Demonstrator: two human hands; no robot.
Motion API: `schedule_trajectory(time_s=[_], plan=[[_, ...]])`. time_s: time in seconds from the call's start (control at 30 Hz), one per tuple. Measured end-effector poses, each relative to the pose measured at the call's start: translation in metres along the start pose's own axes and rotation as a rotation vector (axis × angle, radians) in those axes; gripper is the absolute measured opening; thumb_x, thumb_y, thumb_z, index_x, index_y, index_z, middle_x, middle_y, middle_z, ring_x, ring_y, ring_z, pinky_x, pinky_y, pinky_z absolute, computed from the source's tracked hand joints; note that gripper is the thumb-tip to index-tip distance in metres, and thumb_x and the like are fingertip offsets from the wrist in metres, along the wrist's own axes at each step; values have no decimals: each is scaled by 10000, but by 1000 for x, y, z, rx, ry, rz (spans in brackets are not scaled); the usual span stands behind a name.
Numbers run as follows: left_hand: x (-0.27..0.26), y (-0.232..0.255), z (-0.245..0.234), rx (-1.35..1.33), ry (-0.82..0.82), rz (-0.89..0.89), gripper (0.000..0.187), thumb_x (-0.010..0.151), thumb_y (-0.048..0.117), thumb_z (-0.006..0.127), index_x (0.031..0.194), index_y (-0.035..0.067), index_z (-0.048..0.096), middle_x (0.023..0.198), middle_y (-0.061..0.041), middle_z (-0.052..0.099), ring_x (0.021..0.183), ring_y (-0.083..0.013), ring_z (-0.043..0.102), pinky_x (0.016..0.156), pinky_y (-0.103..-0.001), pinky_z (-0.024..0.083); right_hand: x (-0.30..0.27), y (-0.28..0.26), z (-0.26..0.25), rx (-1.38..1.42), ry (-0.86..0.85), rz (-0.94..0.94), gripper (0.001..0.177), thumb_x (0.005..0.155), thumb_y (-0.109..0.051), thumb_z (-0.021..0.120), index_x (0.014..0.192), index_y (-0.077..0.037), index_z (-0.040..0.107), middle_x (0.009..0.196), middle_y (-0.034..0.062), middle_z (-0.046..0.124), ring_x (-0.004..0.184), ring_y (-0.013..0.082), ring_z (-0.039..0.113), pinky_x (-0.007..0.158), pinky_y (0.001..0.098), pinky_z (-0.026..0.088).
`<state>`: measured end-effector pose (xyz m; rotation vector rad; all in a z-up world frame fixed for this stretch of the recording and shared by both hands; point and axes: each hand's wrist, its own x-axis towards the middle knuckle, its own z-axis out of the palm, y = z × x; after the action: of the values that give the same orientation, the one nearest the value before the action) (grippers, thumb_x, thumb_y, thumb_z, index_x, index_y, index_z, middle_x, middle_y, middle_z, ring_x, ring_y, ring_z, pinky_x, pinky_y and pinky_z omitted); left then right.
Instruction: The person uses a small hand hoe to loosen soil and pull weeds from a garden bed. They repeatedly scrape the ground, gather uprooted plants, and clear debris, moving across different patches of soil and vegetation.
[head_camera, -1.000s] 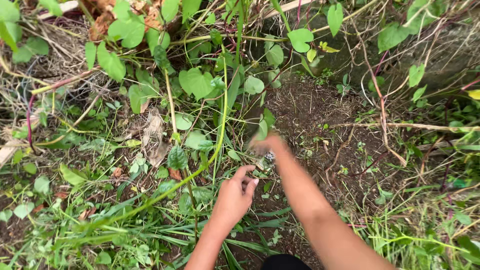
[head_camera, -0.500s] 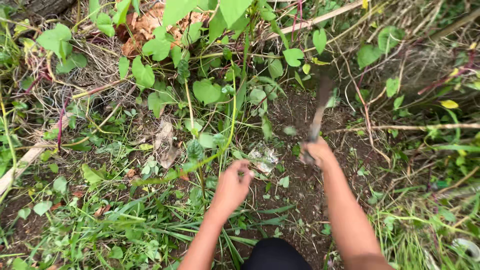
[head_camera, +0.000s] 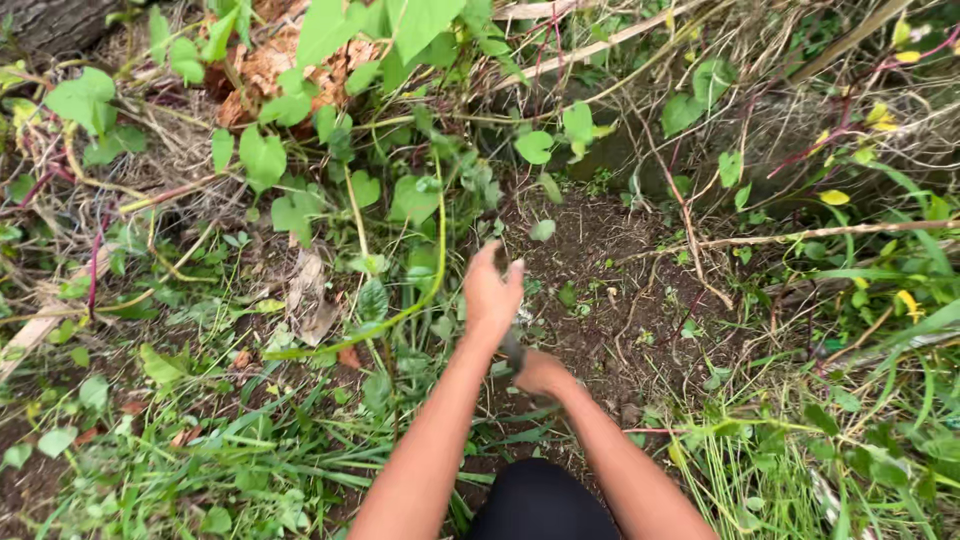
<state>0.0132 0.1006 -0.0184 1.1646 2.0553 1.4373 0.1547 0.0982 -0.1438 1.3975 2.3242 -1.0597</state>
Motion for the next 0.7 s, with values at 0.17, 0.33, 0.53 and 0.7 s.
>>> schedule_trajectory(time_s=[0.17, 0.33, 0.53, 0.7], plan=[[27, 39, 42, -101, 169, 358, 500, 928, 171, 734, 1372, -4, 583, 1489, -233, 565, 1445, -403, 496, 1254, -464, 353, -39, 51, -48, 577, 27, 283, 152, 818, -39, 757, 818, 102, 700, 627, 160, 703, 466, 247, 667, 475, 423, 556], [101, 41, 51, -55, 400, -315, 1431, 630, 494, 957, 1549, -111, 41, 1620, -363, 20, 1536, -483, 36, 1236, -555, 22, -13, 5, -112, 1600, -27, 381, 83, 934, -70, 643, 924, -33, 570, 725, 75, 618, 599, 231, 635, 557, 426, 603], [184, 11, 40, 314, 89, -338, 1572, 528, 649, 965, 1535, -103, 21, 1658, -315, 88, 1579, -395, 45, 1286, -502, -13, -18, -48, -131, 1665, -31, 259, 125, 956, -105, 645, 973, -23, 551, 758, 76, 590, 620, 217, 608, 561, 423, 608], [240, -33, 91, -18, -159, -245, 1196, 549, 566, 915, 1494, 1, 447, 1489, -151, 637, 1389, -291, 576, 1318, -561, 99, -19, -50, -129, 1622, -36, 244, 143, 960, -114, 630, 1045, -21, 561, 790, 90, 608, 630, 207, 613, 554, 387, 593]])
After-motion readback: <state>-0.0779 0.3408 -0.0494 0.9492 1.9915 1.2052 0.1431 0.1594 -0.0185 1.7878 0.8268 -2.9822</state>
